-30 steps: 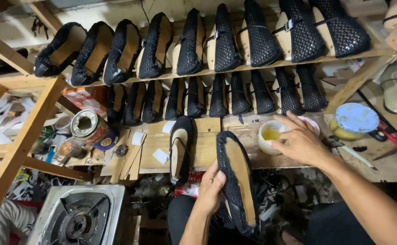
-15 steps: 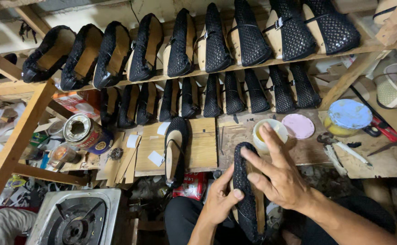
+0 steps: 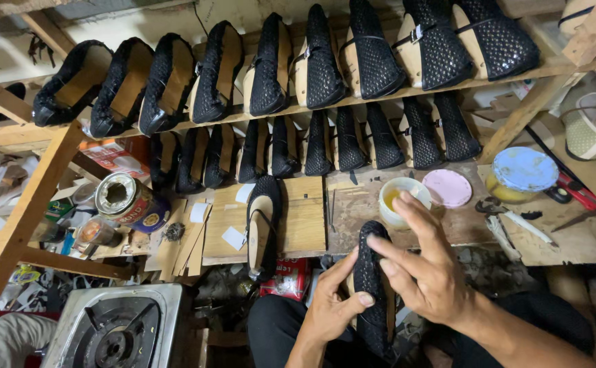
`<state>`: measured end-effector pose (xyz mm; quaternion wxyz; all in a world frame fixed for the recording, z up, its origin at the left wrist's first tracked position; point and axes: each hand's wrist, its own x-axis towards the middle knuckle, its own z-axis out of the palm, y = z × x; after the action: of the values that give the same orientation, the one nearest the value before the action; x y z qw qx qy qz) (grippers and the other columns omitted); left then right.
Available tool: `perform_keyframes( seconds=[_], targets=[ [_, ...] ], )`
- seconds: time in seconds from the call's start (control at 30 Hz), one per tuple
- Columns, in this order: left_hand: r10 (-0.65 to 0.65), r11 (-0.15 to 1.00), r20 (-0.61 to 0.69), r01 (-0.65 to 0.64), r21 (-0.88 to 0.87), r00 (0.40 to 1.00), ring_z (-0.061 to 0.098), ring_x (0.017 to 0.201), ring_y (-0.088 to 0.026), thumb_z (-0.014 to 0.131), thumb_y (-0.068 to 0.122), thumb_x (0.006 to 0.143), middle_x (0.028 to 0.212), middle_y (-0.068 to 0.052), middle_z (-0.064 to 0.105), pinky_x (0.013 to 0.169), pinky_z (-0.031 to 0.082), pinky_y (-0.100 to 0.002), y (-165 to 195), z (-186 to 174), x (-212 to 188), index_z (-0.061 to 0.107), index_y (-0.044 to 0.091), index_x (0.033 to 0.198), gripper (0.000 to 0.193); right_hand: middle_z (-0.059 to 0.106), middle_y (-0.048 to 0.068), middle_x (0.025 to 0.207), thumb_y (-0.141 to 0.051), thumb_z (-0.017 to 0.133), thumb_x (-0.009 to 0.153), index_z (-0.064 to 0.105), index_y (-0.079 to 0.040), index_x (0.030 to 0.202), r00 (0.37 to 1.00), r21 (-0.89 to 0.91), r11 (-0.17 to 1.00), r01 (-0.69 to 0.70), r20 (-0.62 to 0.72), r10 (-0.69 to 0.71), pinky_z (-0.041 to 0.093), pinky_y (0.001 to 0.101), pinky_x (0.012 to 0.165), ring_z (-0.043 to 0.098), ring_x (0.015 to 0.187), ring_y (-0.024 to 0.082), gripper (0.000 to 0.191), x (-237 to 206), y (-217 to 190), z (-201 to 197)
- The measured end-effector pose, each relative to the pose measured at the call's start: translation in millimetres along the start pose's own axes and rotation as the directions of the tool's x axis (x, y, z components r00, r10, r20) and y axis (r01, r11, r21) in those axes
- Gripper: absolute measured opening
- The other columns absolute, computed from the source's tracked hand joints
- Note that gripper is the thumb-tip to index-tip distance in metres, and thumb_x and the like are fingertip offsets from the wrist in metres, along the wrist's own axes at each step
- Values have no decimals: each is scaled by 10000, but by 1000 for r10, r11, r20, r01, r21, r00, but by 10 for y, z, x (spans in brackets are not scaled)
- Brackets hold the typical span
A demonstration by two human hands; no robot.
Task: The person applies a yellow liquid to the soles of black woven shoes using their fingers. They repeatedly dip fingers into a small container and spread the liquid across the sole, then place the shoe on a wooden shelf. The process is repeated for multiple shoes.
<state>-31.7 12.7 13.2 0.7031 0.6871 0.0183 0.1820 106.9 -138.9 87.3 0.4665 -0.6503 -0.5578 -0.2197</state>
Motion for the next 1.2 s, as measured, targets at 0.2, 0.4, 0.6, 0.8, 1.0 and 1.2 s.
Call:
perform_keyframes(
  seconds=[0.2,0.4,0.6,0.8,1.0,1.2],
  targets=[
    [34,999,-7,-34,2,999,553,1377,-222,812,266,845,1508,-177,581,1179,407,-354,-85,-2,-9,455,-48,1534,837,435,259,1530,-169,611,944,724,-30,1189,1000,-14,1000,-22,13,22,347,500,1219,422,1460,406,304,26,-55,-35],
    [-30,985,-140,6,-172,990,580,1307,-203,787,407,876,1436,-126,613,1130,433,-342,-310,-99,-72,431,-8,1536,857,435,197,1605,-209,561,1000,751,-35,1205,930,238,905,-354,188,314,372,488,1192,439,1491,339,330,-137,150,-15],
    [-234,764,-478,-145,-629,846,475,989,-271,682,539,922,1228,-125,582,801,442,-424,-356,-160,5,497,84,1565,809,225,102,1708,-358,547,1003,390,-110,1569,494,449,213,-868,732,469,455,568,1116,361,1492,254,637,-566,203,-34],
    [-265,512,102,229,-828,959,487,1383,-414,566,657,907,1496,-227,514,1011,581,-543,38,-235,-32,434,32,1468,850,229,125,1706,-312,576,907,221,-31,1594,658,730,47,-681,584,475,471,606,1052,397,1449,347,823,-528,452,-86],
    [-114,82,268,278,-957,957,319,1406,-605,489,779,832,1530,-386,376,790,613,-585,99,-228,-122,283,-60,1549,1122,231,184,1703,-281,529,961,252,24,1583,766,715,279,-640,573,291,475,559,1115,310,1541,369,746,-312,802,-99],
    [-46,78,286,289,-954,957,307,1398,-671,447,786,885,1506,-390,373,764,619,-567,-77,-391,-185,253,-98,1556,1127,256,205,1694,-259,567,950,285,33,1570,764,701,314,-641,624,167,476,552,1122,310,1554,385,741,-73,865,-53]
  ],
)
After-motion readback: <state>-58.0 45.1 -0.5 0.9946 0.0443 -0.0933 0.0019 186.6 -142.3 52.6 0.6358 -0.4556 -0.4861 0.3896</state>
